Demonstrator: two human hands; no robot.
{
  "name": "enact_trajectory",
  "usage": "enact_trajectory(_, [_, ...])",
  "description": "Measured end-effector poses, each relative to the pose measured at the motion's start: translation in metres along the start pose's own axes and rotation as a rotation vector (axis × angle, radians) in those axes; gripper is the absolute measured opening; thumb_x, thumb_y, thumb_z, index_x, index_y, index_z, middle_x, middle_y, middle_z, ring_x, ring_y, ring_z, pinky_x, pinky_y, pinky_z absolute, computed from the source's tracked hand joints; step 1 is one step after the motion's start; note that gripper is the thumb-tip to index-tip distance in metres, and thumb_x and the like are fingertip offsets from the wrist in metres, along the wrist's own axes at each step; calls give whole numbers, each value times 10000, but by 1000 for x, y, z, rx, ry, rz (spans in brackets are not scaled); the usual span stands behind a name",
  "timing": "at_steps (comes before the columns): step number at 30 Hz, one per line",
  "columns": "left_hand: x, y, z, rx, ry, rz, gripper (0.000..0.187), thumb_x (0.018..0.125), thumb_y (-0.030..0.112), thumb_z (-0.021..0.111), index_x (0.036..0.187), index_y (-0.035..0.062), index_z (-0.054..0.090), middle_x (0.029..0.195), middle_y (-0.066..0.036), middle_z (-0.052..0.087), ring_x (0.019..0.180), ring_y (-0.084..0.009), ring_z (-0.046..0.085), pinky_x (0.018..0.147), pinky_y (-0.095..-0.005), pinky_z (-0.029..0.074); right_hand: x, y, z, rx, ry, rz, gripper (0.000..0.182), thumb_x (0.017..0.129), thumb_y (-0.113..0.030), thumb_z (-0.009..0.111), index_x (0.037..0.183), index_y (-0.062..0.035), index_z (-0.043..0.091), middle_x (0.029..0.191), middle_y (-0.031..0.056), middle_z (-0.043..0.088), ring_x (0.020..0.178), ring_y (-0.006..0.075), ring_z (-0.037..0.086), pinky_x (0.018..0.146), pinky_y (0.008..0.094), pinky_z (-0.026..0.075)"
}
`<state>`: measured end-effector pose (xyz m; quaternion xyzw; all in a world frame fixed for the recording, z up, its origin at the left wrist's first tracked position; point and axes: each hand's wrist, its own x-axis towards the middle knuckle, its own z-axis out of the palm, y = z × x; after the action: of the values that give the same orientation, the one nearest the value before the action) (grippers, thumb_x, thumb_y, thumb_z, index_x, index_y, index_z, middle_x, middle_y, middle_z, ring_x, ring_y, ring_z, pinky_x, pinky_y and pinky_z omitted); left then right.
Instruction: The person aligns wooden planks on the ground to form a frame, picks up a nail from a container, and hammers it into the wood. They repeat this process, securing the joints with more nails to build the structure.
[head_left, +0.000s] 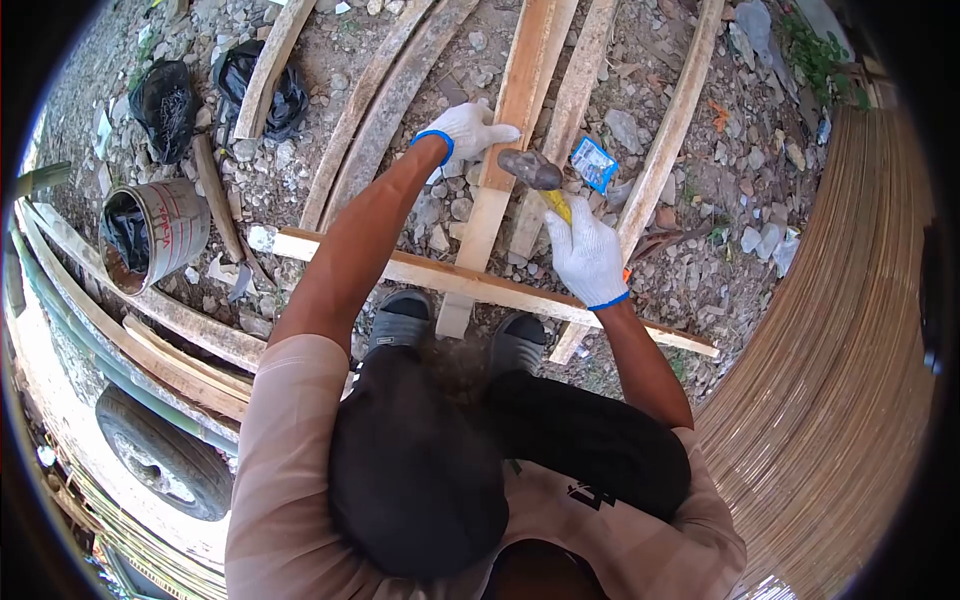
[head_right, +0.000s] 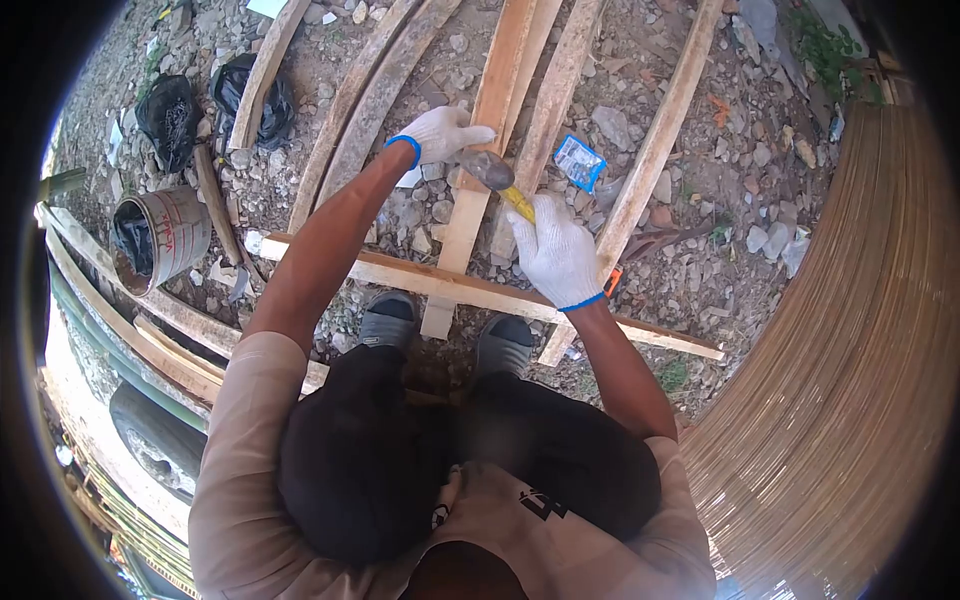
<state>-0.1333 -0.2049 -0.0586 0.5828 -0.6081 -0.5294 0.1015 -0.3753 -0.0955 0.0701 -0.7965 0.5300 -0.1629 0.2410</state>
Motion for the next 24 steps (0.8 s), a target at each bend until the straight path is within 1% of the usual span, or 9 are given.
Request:
enact_trajectory(2, [-2, 0, 2, 20, 132, 25, 794, 882, 673, 681, 1149, -74, 717, 897, -221, 737, 868, -309, 717, 823, -423, 539, 0, 2, -6, -25, 5, 18, 277, 1030, -327, 614, 1057, -56, 565, 697, 224, 637, 687, 462, 672, 561, 536, 525])
enact_trajectory(6, [-8, -2, 6, -156, 118, 15, 742, 917, 635, 675, 1162, -64, 718, 942, -186, 742, 886, -256, 696, 830, -406, 531, -15, 26, -7, -124, -35, 189, 295, 1030, -357, 612, 1105, -72, 600, 808, 265, 686, 744, 457, 693, 598, 545, 528])
enact_trajectory(12, [-19, 18, -8, 26, 115, -33, 790, 945, 639, 645, 1228, -98, 667, 1072, -207, 744, 984, -257, 711, 879, -400, 543, -65, 65, 3, -240, 95, 445, 361, 1019, -344, 623, 1248, -65, 625, 960, 264, 711, 883, 453, 703, 752, 529, 552])
enact_trajectory(14, [-32, 28, -19, -479, -60, -7, 845, 945, 664, 618, 1303, -101, 627, 1272, -232, 699, 1126, -300, 692, 1007, -413, 520, -78, 77, 10, -200, 115, 435, 374, 1000, -288, 645, 1286, -47, 631, 1060, 238, 709, 959, 424, 698, 831, 501, 550])
enact_trajectory(15, [-38, 33, -25, -645, -124, 23, 766, 986, 583, 629, 1362, -83, 588, 1349, -181, 663, 1204, -254, 653, 1066, -403, 494, -82, 78, 12, -309, 184, 336, 368, 988, -266, 659, 1278, -40, 636, 1086, 222, 702, 988, 407, 689, 864, 488, 543])
enact_trajectory(17, [-46, 41, -27, -873, -117, 44, 740, 1005, 566, 611, 1385, -67, 569, 1341, -167, 662, 1201, -248, 653, 1032, -416, 523, -75, 65, 10, -414, 262, 229, 363, 976, -243, 673, 1270, -33, 641, 1113, 207, 695, 1017, 390, 681, 896, 475, 537])
enact_trajectory(18, [-51, 45, -28, -1104, -115, 65, 714, 1024, 548, 594, 1409, -52, 550, 1333, -153, 661, 1199, -242, 654, 997, -428, 552, -72, 57, 10, -274, 217, 243, 374, 964, -239, 689, 1272, -32, 640, 1125, 196, 686, 1035, 381, 671, 916, 464, 530])
enact_trajectory(20, [-61, 52, -36, -1204, -140, 51, 649, 1050, 522, 558, 1421, -10, 558, 1318, -141, 669, 1215, -245, 645, 1015, -443, 543, -62, 24, 9, 99, 8, 326, 430, 943, -269, 717, 1287, -31, 623, 1150, 194, 672, 1076, 376, 657, 949, 452, 518])
enact_trajectory(24, [-69, 46, -53, -1377, -219, 87, 557, 1055, 473, 571, 1410, 44, 566, 1291, -177, 678, 1172, -288, 672, 1057, -477, 525, -59, -15, 39, 133, -529, -62, 527, 916, -417, 721, 1283, -54, 613, 1185, 195, 655, 1092, 379, 651, 959, 478, 521])
